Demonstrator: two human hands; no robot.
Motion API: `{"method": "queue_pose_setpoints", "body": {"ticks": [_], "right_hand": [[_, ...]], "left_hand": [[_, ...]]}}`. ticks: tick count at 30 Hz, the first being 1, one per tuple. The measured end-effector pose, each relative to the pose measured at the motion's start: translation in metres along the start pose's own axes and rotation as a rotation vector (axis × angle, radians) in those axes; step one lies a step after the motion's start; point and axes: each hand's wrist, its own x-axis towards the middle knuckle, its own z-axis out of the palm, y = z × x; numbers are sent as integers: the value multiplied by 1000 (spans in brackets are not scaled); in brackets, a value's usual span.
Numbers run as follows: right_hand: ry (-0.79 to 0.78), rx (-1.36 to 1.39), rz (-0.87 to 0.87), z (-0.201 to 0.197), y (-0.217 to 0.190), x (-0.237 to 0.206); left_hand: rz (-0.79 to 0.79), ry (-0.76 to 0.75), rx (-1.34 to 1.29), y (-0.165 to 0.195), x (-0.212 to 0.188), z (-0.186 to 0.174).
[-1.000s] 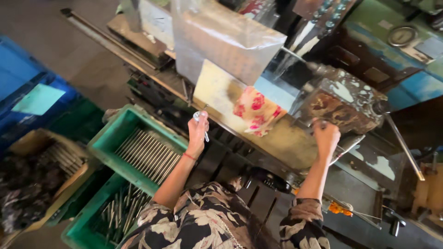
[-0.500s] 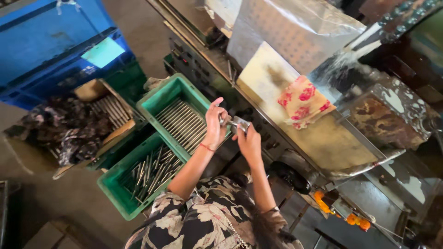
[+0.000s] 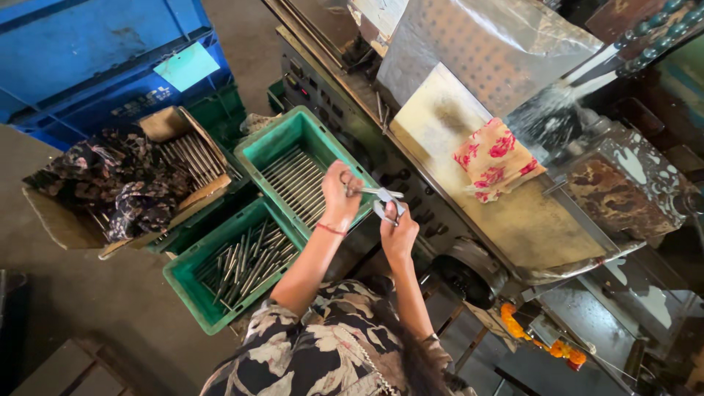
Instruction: The person picks metal rod blanks from a green crate, loads a rod into the lathe chuck, operates the lathe to machine it, then places the finished part into a second crate, repeating the cycle. They occasionally handle a wrench-like tool while working at the machine.
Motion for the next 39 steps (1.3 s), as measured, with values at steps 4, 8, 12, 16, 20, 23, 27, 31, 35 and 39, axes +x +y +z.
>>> {"method": "queue_pose_setpoints", "body": {"ticks": [4,8,12,16,20,23,27,31,35,39], "right_hand": [[-14,-185,-72,-5,3,1],[-41,-161,-31,-8,8,7],[5,-38,105,-10,8,5],[104,29,7,-25,9,-3],[112,-110,-122,-35,9,-10],[67,-263,-16,-33,9,-5],[8,-266,73,-34,14,9],[47,-148,60,-43,16,13],[127,-118,-154,-57,19,-1],[271,-176,-120,-118,53,8]], "left_hand": [[62,-155,58,9,-27,9],[49,-254,208,11,-47,22],[31,-278,240,8,-43,21],[323,-363,616,-5,-24,4],[-51,-14,-141,-15,-2,4],[-66,-29,-90,-28,-14,14],[-51,-120,121,-31,-38,24],[-75,-225,163,-34,-26,20],[-219,-54,-188,-40,17,12],[-11,-57,-33,-2,41,-3]]}}
